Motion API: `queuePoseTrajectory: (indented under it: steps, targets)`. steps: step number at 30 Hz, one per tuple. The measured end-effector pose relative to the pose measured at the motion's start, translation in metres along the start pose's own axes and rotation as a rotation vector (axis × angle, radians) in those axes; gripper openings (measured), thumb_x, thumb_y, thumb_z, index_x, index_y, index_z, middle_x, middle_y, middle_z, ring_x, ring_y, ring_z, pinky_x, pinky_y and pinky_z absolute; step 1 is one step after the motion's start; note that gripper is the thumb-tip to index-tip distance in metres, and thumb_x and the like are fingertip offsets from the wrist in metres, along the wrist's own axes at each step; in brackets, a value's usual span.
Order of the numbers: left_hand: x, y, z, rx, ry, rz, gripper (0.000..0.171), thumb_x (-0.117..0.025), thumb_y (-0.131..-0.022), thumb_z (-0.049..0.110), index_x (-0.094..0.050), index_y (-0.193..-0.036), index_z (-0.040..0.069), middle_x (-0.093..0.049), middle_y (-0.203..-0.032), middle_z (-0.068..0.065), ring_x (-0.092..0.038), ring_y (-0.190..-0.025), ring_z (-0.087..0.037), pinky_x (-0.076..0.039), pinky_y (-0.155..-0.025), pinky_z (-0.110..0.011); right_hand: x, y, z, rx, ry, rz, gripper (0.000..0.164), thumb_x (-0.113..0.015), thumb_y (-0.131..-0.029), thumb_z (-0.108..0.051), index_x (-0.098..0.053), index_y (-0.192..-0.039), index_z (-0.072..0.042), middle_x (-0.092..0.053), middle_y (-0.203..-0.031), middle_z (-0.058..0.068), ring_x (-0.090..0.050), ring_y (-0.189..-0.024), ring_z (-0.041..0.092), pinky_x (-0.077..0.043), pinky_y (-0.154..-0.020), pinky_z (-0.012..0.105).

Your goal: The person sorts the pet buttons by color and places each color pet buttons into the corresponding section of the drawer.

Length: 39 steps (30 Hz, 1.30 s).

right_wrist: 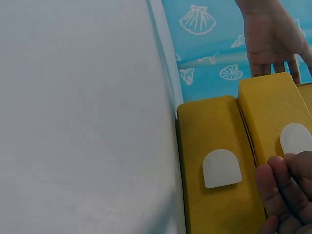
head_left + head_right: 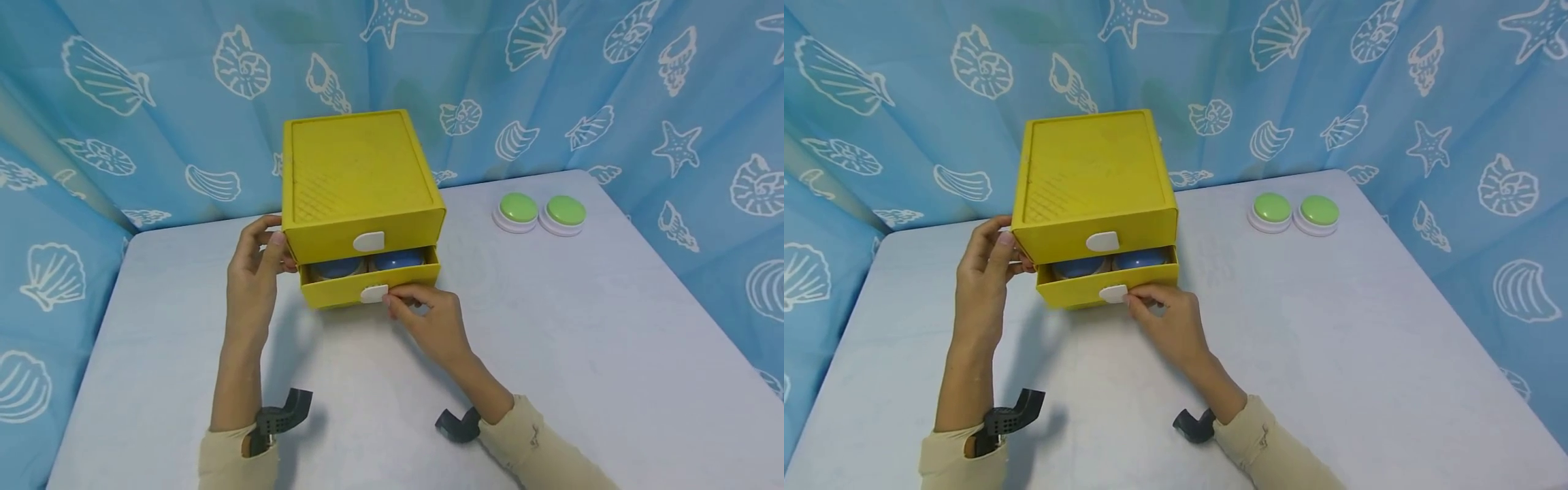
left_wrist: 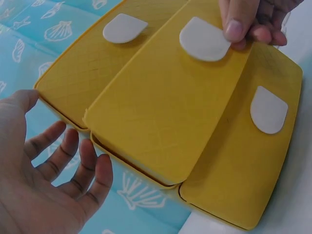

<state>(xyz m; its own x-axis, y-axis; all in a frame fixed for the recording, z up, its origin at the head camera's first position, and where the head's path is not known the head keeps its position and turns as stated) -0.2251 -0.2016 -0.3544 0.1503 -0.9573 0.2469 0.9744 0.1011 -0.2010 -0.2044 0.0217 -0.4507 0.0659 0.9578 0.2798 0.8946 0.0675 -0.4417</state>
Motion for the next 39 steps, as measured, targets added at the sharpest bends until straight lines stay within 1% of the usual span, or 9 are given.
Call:
queuePoseTrajectory:
  steps: [6,15,19,23,28,32,33,36,39]
  targets:
    - [0.0,0.0,-0.001,-0.006,0.004,-0.001,0.038,-0.048,-0.093,0.042,-0.05,-0.125,0.022,-0.049,-0.1,-0.009,-0.053,-0.084,-0.03,-0.049,-0.078,-0.03,0.002,-0.01,-0.018,0.012,-0.003,0.005,0.006,-0.068,-0.081,-0.004,-0.069,-0.085,0.0,-0.065,-0.069,0.007,-0.058,-0.065,0.015,-0.048,-0.064,0.028]
    - [0.002,-0.002,0.001,-0.018,0.019,0.001,0.037,-0.049,-0.093,0.041,-0.05,-0.125,0.021,-0.05,-0.1,-0.01,-0.053,-0.084,-0.03,-0.049,-0.077,-0.031,-0.001,-0.02,-0.019,0.029,-0.037,0.014,0.005,-0.067,-0.081,0.0,-0.068,-0.084,0.003,-0.066,-0.071,0.012,-0.06,-0.065,0.019,-0.051,-0.062,0.03]
    - [0.002,-0.002,0.001,-0.013,0.03,0.002,0.037,-0.049,-0.093,0.041,-0.05,-0.125,0.021,-0.05,-0.101,-0.009,-0.053,-0.084,-0.03,-0.049,-0.077,-0.031,-0.002,-0.021,-0.017,0.016,-0.034,0.018,0.005,-0.068,-0.081,-0.002,-0.069,-0.085,0.001,-0.066,-0.07,0.011,-0.058,-0.063,0.019,-0.048,-0.058,0.03]
    - [0.001,-0.002,-0.001,0.001,0.024,-0.003,0.039,-0.049,-0.093,0.042,-0.05,-0.126,0.022,-0.05,-0.101,-0.007,-0.054,-0.085,-0.03,-0.05,-0.078,-0.031,-0.004,-0.023,-0.011,0.009,-0.045,0.029,0.006,-0.068,-0.082,-0.004,-0.069,-0.086,0.001,-0.065,-0.069,0.011,-0.057,-0.059,0.021,-0.046,-0.053,0.03]
    - [0.0,-0.002,-0.001,0.009,0.007,-0.009,0.039,-0.049,-0.093,0.042,-0.049,-0.126,0.021,-0.049,-0.1,-0.009,-0.054,-0.084,-0.03,-0.049,-0.077,-0.028,-0.007,-0.022,0.012,-0.005,-0.05,0.032,0.008,-0.068,-0.083,-0.012,-0.07,-0.088,-0.006,-0.066,-0.069,0.004,-0.059,-0.06,0.017,-0.049,-0.053,0.027]
    - [-0.001,-0.002,0.0,0.005,0.005,-0.01,0.039,-0.049,-0.093,0.042,-0.049,-0.125,0.021,-0.048,-0.1,-0.01,-0.053,-0.084,-0.03,-0.049,-0.077,-0.032,-0.01,-0.018,0.024,-0.026,0.016,0.004,0.011,-0.068,-0.084,-0.02,-0.072,-0.089,-0.011,-0.064,-0.067,-0.003,-0.056,-0.058,0.01,-0.048,-0.052,0.024]
    - [0.0,-0.002,0.0,0.006,0.007,-0.01,0.039,-0.049,-0.093,0.042,-0.049,-0.125,0.021,-0.048,-0.1,-0.01,-0.054,-0.084,-0.03,-0.049,-0.078,-0.032,-0.01,-0.016,0.022,-0.042,0.019,-0.016,0.011,-0.068,-0.084,-0.017,-0.072,-0.089,-0.009,-0.064,-0.067,0.0,-0.057,-0.057,0.013,-0.049,-0.052,0.025]
    - [0.0,-0.002,0.001,0.009,0.004,-0.006,0.039,-0.049,-0.093,0.042,-0.049,-0.125,0.021,-0.049,-0.1,-0.009,-0.054,-0.084,-0.03,-0.049,-0.078,-0.033,-0.015,-0.011,0.028,-0.07,0.04,-0.068,0.013,-0.067,-0.085,-0.018,-0.072,-0.092,-0.009,-0.065,-0.067,0.002,-0.058,-0.056,0.012,-0.05,-0.053,0.023]
    - [0.0,-0.003,0.001,0.006,0.011,-0.007,0.039,-0.049,-0.093,0.042,-0.05,-0.125,0.021,-0.049,-0.1,-0.009,-0.054,-0.084,-0.03,-0.049,-0.078,-0.032,-0.017,-0.009,0.029,-0.09,0.004,-0.086,0.013,-0.066,-0.084,-0.012,-0.071,-0.094,-0.005,-0.065,-0.069,0.007,-0.061,-0.056,0.017,-0.051,-0.054,0.024]
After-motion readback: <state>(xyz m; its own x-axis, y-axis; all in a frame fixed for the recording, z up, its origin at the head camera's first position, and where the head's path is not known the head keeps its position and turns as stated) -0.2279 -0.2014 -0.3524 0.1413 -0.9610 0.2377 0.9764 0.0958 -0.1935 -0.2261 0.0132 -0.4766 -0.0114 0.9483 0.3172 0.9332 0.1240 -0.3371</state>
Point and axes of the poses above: each hand's wrist, its own y-axis away from the middle knuckle, its own x-axis out of the back of the hand, z = x × y, the point moved 4 cm from there along -y, towards the middle knuckle
